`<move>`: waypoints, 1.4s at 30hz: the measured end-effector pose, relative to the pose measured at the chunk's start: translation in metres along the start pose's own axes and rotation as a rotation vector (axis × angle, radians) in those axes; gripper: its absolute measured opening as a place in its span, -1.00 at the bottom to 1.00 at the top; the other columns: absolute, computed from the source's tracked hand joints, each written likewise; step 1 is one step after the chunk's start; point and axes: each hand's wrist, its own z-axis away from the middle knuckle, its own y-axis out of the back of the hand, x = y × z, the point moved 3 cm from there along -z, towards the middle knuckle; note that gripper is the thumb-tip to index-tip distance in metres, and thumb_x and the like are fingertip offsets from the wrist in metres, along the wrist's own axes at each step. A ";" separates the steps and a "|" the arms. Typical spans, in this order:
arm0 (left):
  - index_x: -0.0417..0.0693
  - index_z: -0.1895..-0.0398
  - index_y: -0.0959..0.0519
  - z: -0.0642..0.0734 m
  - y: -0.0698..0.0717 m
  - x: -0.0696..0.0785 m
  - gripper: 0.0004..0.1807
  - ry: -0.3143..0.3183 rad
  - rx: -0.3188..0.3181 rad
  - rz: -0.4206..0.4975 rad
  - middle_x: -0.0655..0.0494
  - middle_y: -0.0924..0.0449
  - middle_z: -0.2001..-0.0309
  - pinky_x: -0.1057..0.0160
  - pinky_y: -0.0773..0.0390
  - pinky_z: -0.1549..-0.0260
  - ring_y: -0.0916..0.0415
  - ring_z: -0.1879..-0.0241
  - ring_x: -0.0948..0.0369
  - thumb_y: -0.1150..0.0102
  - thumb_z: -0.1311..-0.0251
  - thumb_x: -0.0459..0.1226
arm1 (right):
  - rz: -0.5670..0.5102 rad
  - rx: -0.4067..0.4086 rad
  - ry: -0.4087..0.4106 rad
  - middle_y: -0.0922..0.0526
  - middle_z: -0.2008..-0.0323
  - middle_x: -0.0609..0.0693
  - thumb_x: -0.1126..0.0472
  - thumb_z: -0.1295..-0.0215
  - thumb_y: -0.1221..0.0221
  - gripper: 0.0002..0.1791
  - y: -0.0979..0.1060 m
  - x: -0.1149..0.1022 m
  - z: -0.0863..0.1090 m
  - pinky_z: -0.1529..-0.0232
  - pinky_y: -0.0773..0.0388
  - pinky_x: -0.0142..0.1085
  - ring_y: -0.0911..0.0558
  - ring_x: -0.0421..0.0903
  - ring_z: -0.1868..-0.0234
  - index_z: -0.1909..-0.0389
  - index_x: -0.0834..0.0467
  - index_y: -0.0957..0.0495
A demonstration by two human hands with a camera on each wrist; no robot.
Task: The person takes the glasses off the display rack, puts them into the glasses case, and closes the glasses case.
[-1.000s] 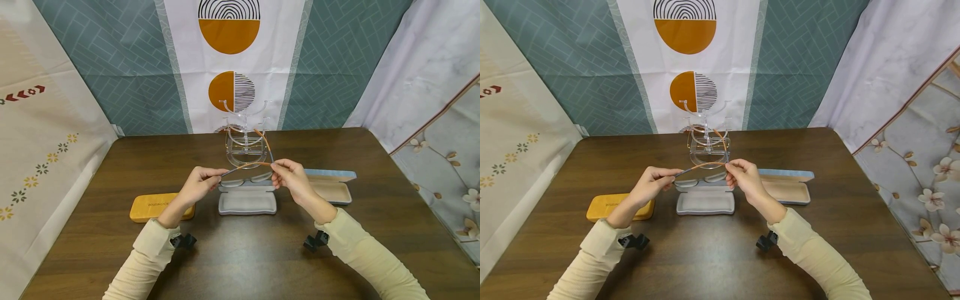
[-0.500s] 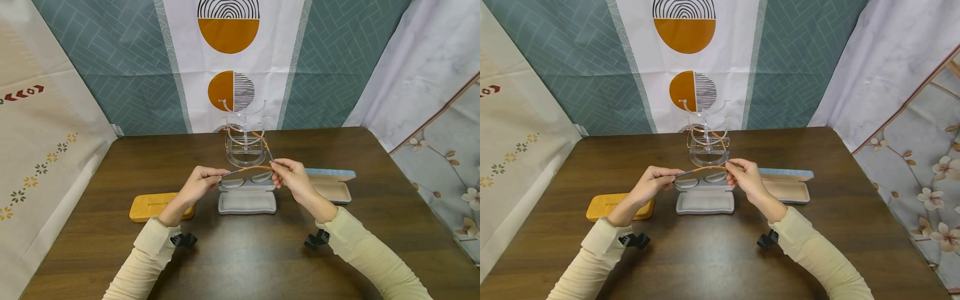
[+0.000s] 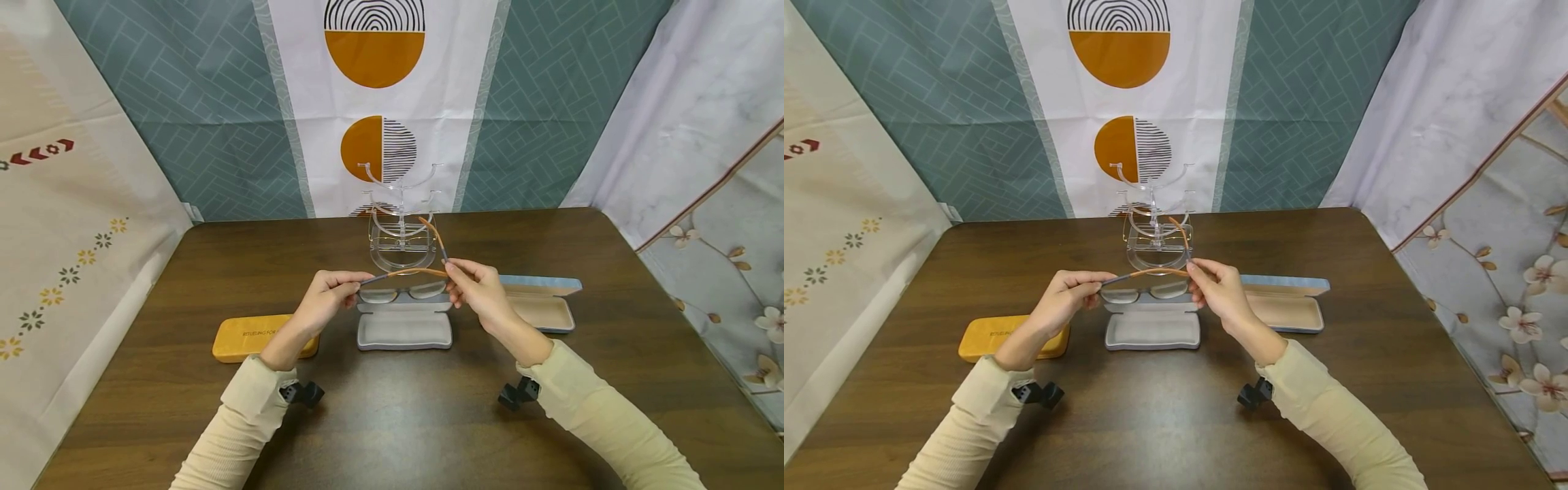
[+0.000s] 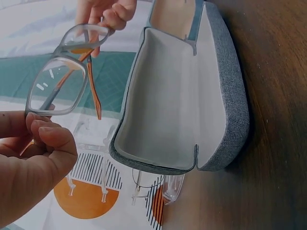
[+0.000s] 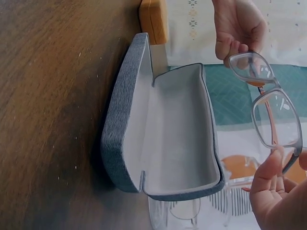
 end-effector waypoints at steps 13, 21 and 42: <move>-0.51 0.10 -0.50 0.000 0.002 0.001 -0.72 -0.016 0.030 0.017 0.02 -0.35 0.58 0.35 -0.32 0.57 -0.28 0.60 0.23 0.15 -0.21 -0.53 | 0.005 -0.045 0.149 -0.61 0.30 -0.08 0.41 -0.20 -0.12 -0.49 0.005 -0.004 0.009 0.38 -0.56 -0.37 -0.62 -0.22 0.40 -0.20 0.35 -0.30; -0.52 0.19 -0.43 -0.001 0.002 -0.001 -0.80 -0.008 0.026 0.044 0.02 -0.35 0.57 0.37 -0.31 0.60 -0.26 0.61 0.22 0.16 -0.21 -0.52 | 0.026 -0.024 0.195 -0.60 0.37 -0.15 0.46 -0.17 -0.13 -0.56 0.003 -0.005 0.010 0.37 -0.57 -0.36 -0.61 -0.23 0.40 -0.11 0.42 -0.38; -0.47 0.19 -0.49 0.000 0.003 -0.003 -0.81 -0.176 -0.014 -0.059 0.07 -0.36 0.57 0.36 -0.42 0.61 -0.33 0.62 0.28 -0.09 -0.11 -0.54 | 0.003 0.012 0.219 -0.59 0.43 -0.15 0.49 -0.17 -0.11 -0.62 0.002 -0.005 0.010 0.39 -0.55 -0.41 -0.60 -0.25 0.43 -0.04 0.50 -0.40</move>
